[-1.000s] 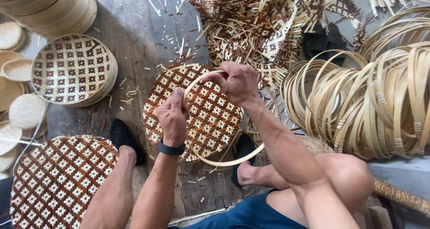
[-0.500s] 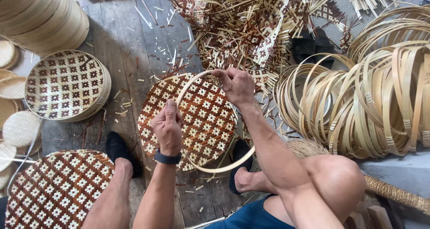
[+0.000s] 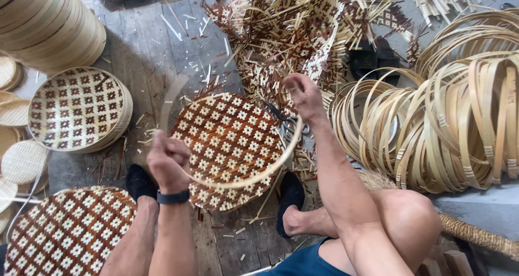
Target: The person sits on the floor and uses shears to trim the excess woven bamboo strips from the rim of a round basket. They repeatedly flip the basket to access different sides and cut the protruding material flush with the edge.
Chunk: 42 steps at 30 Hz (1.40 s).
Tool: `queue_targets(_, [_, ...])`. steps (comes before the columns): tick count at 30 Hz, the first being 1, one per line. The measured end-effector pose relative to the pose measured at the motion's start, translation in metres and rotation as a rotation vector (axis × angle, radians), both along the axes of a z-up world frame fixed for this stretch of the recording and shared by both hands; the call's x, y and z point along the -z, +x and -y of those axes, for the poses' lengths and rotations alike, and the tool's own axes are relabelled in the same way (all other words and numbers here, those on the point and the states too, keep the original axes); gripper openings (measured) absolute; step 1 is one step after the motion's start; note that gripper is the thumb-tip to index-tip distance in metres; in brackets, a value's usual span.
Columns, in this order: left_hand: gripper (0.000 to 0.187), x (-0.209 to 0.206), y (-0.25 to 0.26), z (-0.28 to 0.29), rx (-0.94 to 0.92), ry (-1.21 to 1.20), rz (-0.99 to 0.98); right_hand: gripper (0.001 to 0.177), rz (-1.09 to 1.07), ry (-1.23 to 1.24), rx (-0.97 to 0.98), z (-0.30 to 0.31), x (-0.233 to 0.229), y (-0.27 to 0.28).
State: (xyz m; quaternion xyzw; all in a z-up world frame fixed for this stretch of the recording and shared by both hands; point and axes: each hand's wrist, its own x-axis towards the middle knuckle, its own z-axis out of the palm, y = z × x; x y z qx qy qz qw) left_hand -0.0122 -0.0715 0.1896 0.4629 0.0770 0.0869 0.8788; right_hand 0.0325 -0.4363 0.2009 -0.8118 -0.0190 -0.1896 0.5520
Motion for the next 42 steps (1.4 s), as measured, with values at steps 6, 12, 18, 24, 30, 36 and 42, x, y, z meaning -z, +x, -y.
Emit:
queue_targets(6, [0.054,0.049,0.029,-0.021,-0.037,-0.472,0.113,0.054,-0.288,0.893,-0.238,-0.045,-0.011,-0.030])
queue_targets(12, [0.036,0.037,0.020,-0.031,0.007,-0.186,-0.009,0.042,-0.208,0.894,-0.311,-0.036,-0.013,-0.029])
queue_targets(18, [0.048,-0.019,0.048,-0.063,0.370,0.320,-0.143,0.039,-0.298,0.483,-0.336,-0.029,-0.033,-0.019])
queue_targets(24, [0.044,-0.033,0.037,-0.069,0.363,0.133,-0.068,0.038,-0.371,0.701,-0.354,-0.028,-0.027,-0.025])
queue_targets(30, [0.028,-0.074,0.028,-0.030,0.686,0.482,-0.208,0.040,-0.099,-0.361,-0.421,-0.067,-0.055,-0.025])
queue_targets(36, [0.037,-0.046,0.018,0.009,0.643,0.435,-0.111,0.071,0.526,-1.088,-0.177,-0.101,-0.066,-0.007])
queue_targets(42, [0.039,-0.012,-0.004,0.026,0.453,0.294,-0.075,0.075,0.462,-1.088,-0.072,-0.118,-0.042,-0.014])
